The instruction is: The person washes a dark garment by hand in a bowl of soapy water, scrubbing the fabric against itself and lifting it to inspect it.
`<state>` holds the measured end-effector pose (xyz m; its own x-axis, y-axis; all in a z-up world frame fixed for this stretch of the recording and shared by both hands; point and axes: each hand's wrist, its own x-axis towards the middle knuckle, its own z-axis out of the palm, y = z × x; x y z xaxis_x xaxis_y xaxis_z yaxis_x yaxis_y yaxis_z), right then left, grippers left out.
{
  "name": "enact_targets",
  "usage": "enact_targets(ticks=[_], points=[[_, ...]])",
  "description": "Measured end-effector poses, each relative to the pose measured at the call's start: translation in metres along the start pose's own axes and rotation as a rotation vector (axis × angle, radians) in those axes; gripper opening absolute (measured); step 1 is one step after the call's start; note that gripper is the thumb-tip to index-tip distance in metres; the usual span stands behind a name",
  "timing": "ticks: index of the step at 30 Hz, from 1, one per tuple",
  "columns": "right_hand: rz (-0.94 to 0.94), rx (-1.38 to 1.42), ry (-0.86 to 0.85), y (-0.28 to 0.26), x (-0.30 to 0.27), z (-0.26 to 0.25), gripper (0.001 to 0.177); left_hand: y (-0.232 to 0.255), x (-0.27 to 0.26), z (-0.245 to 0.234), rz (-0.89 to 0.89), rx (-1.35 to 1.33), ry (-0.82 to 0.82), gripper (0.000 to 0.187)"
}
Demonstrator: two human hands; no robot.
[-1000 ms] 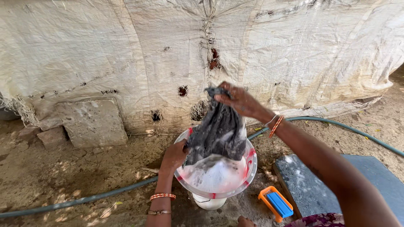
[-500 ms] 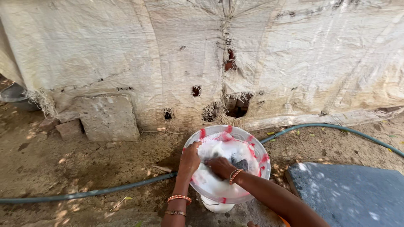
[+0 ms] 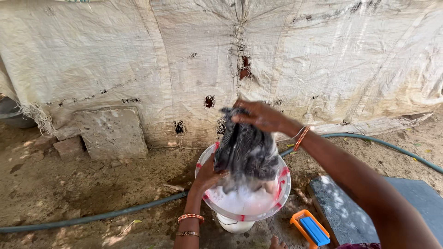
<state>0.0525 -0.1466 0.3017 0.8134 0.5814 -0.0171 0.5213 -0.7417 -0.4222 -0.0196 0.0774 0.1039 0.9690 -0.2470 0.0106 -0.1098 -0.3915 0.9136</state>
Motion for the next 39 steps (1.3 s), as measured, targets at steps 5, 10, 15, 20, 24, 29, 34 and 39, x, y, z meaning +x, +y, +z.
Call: enact_targets(ticks=[5,10,15,20,24,29,34,39], points=[[-0.280,0.201,0.323,-0.023,-0.018,-0.045,0.064,-0.012,0.011,-0.003,0.148,0.254,0.113,0.037],[-0.128,0.282,0.385,-0.010,-0.018,-0.031,0.050,-0.012,0.008,0.005,-0.154,0.139,-0.030,0.045],[0.134,0.292,0.215,0.038,-0.002,0.043,0.057,-0.003,-0.001,0.008,0.006,0.191,-0.007,0.036],[0.077,0.132,0.121,0.111,0.021,0.146,0.065,0.021,-0.014,0.012,-0.377,0.318,0.086,0.052],[0.018,-0.174,0.184,0.116,0.001,0.196,0.079,-0.028,0.001,0.053,-0.061,0.516,0.330,0.061],[0.157,-0.477,-0.082,0.079,-0.033,0.213,0.098,-0.122,0.040,0.121,0.060,0.974,0.028,0.043],[0.178,-0.439,-0.356,0.110,-0.023,0.239,0.080,-0.165,0.057,0.143,0.021,1.026,-0.025,0.033],[0.217,-0.396,-0.542,0.149,-0.012,0.280,0.065,-0.166,0.041,0.132,0.068,1.097,-0.150,0.020]])
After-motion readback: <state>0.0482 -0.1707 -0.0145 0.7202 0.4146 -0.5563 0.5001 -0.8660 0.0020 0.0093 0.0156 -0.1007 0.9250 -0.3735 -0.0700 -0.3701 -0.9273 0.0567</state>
